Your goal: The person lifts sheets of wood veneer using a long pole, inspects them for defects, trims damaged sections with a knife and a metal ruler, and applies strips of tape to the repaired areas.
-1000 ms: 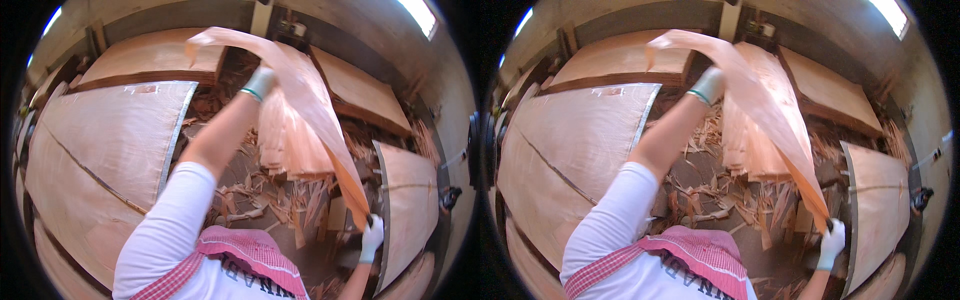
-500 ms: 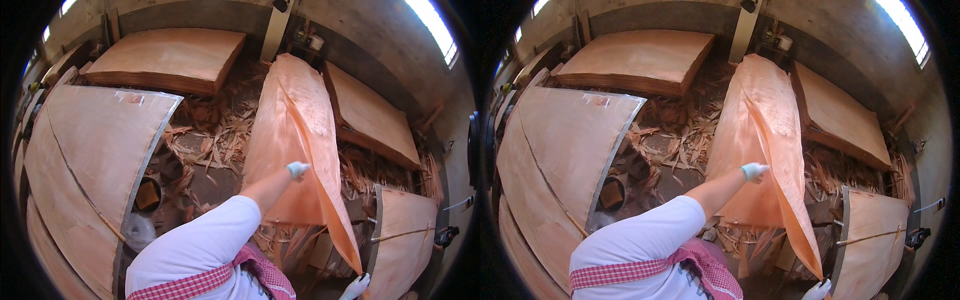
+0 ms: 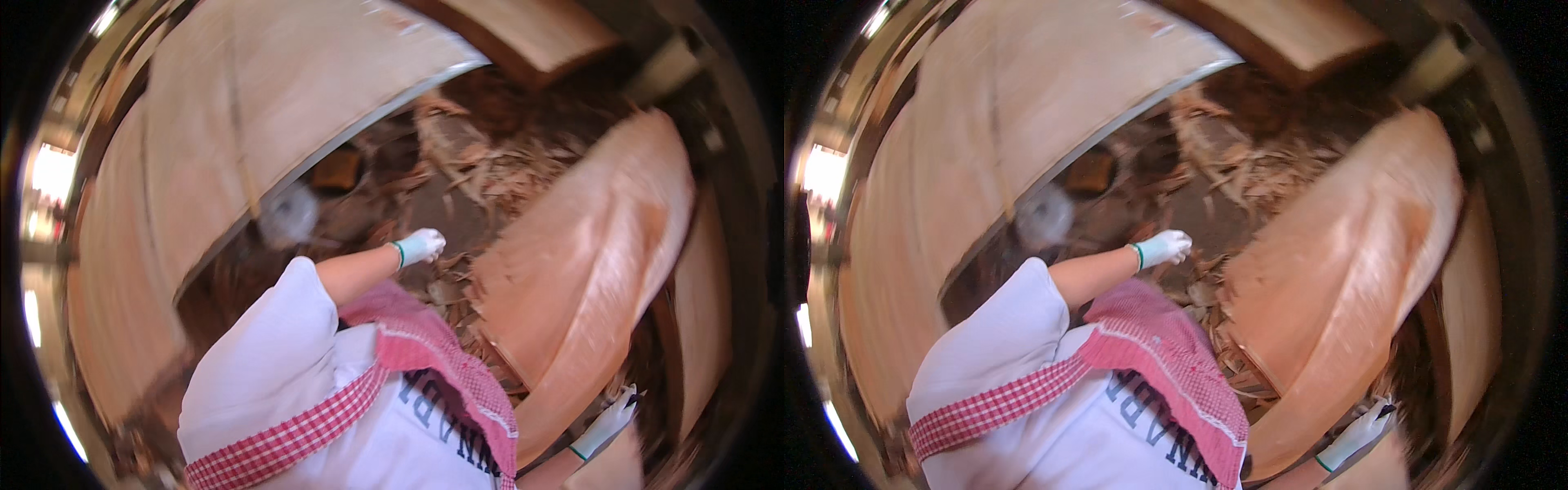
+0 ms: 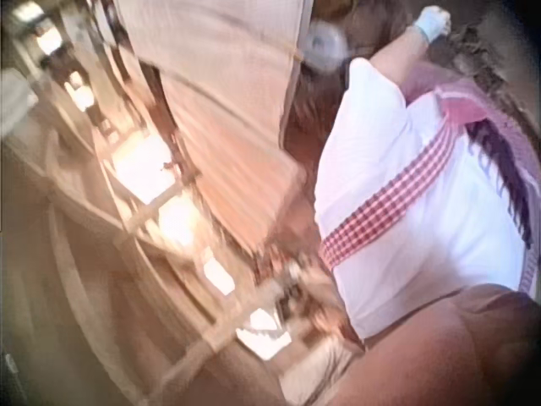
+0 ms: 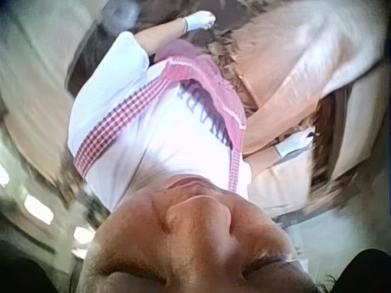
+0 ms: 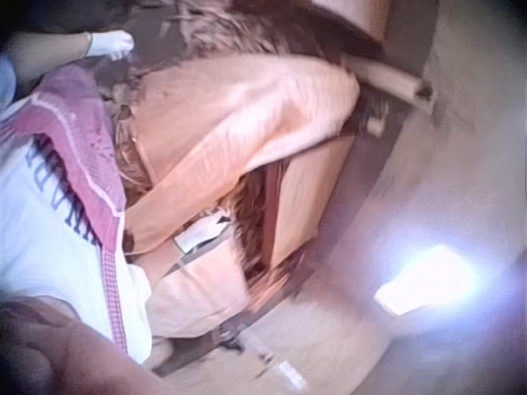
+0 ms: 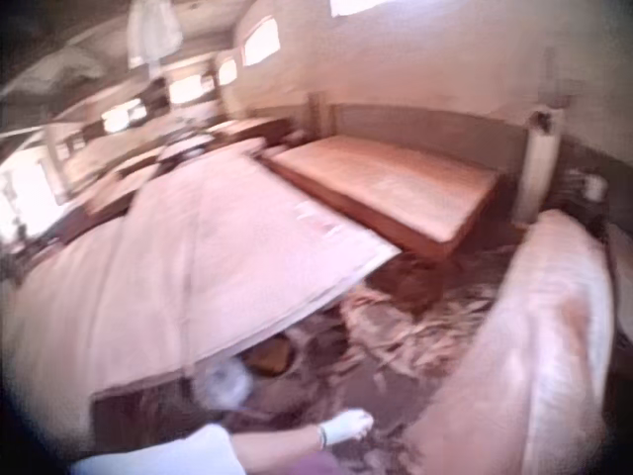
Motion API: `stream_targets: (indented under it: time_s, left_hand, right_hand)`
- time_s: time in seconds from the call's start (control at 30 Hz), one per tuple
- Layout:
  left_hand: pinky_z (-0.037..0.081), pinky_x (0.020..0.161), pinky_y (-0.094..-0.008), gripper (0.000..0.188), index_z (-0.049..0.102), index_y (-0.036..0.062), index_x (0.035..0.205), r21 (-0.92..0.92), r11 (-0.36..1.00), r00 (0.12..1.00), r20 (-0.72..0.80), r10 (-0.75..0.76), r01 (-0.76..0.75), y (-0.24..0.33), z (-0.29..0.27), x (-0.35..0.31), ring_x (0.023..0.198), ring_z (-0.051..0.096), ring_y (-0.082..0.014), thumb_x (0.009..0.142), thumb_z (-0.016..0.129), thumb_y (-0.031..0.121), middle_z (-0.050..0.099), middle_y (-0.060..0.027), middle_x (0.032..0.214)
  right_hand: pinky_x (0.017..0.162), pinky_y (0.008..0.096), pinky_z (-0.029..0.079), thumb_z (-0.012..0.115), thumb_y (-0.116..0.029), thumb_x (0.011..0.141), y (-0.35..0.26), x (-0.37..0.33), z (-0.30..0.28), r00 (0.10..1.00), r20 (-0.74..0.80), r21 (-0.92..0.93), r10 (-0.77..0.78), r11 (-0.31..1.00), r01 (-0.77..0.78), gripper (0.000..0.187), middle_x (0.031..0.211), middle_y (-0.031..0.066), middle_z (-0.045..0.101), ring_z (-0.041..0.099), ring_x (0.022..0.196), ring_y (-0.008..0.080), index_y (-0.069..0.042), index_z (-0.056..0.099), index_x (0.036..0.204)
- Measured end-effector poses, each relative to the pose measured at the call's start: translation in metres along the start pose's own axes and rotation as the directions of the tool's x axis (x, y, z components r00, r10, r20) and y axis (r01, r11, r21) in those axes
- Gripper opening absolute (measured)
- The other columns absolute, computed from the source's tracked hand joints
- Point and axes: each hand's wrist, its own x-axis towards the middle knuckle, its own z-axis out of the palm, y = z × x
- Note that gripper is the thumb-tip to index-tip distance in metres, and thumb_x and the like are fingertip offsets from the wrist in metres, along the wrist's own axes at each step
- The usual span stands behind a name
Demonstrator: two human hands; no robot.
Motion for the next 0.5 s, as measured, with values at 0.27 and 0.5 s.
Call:
stream_targets:
  time_s: [0.27,0.5]
  left_hand:
    - [0.05,0.064,-0.0364,0.021,0.063,-0.0002,0.095,0.405,0.914,0.391,-0.843,0.37,0.008,-0.129,-0.204,-0.152,0.068,0.062,-0.0215,0.09,0.056,0.019,0.066,-0.0123,0.079]
    - [0.05,0.08,-0.046,0.017,0.063,0.0085,0.095,0.68,0.484,0.37,-0.719,0.589,0.55,-0.073,-0.262,-0.232,0.093,0.061,-0.0349,0.087,0.051,0.016,0.06,-0.0137,0.111]
  right_hand:
    - [0.06,0.0252,0.042,0.05,-0.032,0.1,-0.108,-0.034,0.219,0.782,0.592,0.039,-0.196,0.976,0.216,0.036,0.071,0.0017,0.052,0.048,0.064,0.0098,-0.003,0.065,0.113]
    - [0.048,0.0202,0.035,0.051,-0.033,0.1,-0.168,-0.151,0.354,0.571,0.783,0.065,-0.247,0.945,0.319,0.03,0.061,-0.0021,0.049,0.043,0.052,0.0042,-0.005,0.063,0.105]
